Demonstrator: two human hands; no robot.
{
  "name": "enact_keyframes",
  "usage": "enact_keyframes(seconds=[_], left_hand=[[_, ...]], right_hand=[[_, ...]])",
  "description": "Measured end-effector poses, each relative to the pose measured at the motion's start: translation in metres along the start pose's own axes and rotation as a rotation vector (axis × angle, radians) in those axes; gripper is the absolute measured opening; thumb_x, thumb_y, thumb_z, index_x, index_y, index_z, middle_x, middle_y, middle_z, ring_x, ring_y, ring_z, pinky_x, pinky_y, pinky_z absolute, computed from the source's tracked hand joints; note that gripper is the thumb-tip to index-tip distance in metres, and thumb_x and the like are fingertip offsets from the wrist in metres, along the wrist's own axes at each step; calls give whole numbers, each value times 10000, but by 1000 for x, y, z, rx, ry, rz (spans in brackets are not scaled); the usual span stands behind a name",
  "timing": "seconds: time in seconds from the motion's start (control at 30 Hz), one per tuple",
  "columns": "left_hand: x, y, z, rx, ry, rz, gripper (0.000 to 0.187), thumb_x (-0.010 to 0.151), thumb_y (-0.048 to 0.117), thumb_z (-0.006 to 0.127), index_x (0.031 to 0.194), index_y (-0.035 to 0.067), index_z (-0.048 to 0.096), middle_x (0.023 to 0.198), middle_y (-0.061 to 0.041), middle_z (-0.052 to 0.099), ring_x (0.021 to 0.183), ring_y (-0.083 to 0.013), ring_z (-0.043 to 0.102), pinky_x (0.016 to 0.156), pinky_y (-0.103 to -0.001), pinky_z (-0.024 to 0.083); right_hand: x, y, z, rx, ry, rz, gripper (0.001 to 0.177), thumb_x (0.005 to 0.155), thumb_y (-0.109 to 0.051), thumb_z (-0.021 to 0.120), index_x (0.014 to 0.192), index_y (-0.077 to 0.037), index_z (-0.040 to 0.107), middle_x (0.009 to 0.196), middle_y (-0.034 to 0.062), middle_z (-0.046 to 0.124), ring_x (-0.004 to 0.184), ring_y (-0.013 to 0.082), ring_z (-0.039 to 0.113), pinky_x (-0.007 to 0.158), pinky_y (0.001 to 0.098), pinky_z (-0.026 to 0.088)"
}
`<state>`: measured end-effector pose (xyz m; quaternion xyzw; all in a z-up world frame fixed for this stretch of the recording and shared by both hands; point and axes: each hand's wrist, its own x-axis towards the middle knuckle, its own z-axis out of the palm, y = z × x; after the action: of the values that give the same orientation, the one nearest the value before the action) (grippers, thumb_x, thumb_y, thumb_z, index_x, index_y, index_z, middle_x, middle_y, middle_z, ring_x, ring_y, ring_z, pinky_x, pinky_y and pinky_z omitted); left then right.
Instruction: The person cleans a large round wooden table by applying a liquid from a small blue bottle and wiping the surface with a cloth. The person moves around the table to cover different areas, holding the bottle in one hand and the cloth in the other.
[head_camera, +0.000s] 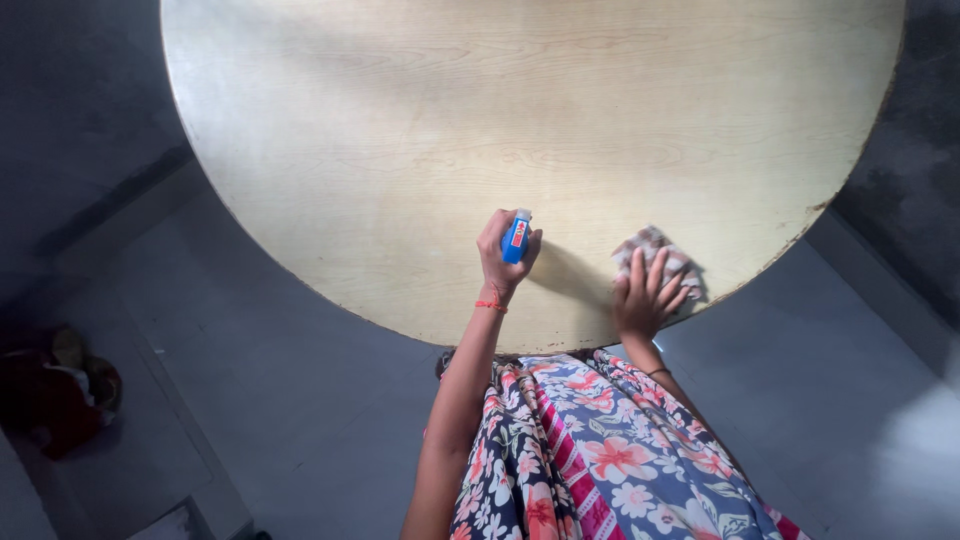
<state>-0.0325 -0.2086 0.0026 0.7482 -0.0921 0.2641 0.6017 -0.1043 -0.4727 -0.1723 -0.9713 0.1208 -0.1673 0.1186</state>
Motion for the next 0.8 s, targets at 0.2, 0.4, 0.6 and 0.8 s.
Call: enact_keyframes(seconds=[0.2,0.4,0.6,0.8], left_hand=[[-10,-1,-34,21,36,-19,271,810,123,769,1039,17,672,801,-89,635,696,-225,659,660,-340,523],[-16,-27,-102,118,138,25,180,837,121,777,948,29,668,831,-98,655,730,-245,682,676,-349,532],[-8,-59,-194,136,284,-27,154,869,110,726,960,10,652,837,-90,676,755,-207,705,733,-339,567],[3,-80,-274,268,448,-50,173,854,102,732,977,-1,668,776,-81,655,716,-209,680,718,-334,561]], right_hand=[[-31,-90,-1,31,-122,-420,563,1042,-517,455,1561,-302,492,1716,89,234,1488,517,267,1156,740,106],[65,-159,25,144,-227,-491,543,1032,-492,489,1554,-343,474,1722,33,229,1525,478,181,1171,714,2],[82,-153,23,183,-184,-338,575,1036,-452,501,1584,-285,454,1733,28,228,1542,471,185,1218,665,19],[-26,-144,12,146,-158,-274,583,1034,-443,484,1589,-273,442,1746,66,200,1517,546,194,1223,676,11]])
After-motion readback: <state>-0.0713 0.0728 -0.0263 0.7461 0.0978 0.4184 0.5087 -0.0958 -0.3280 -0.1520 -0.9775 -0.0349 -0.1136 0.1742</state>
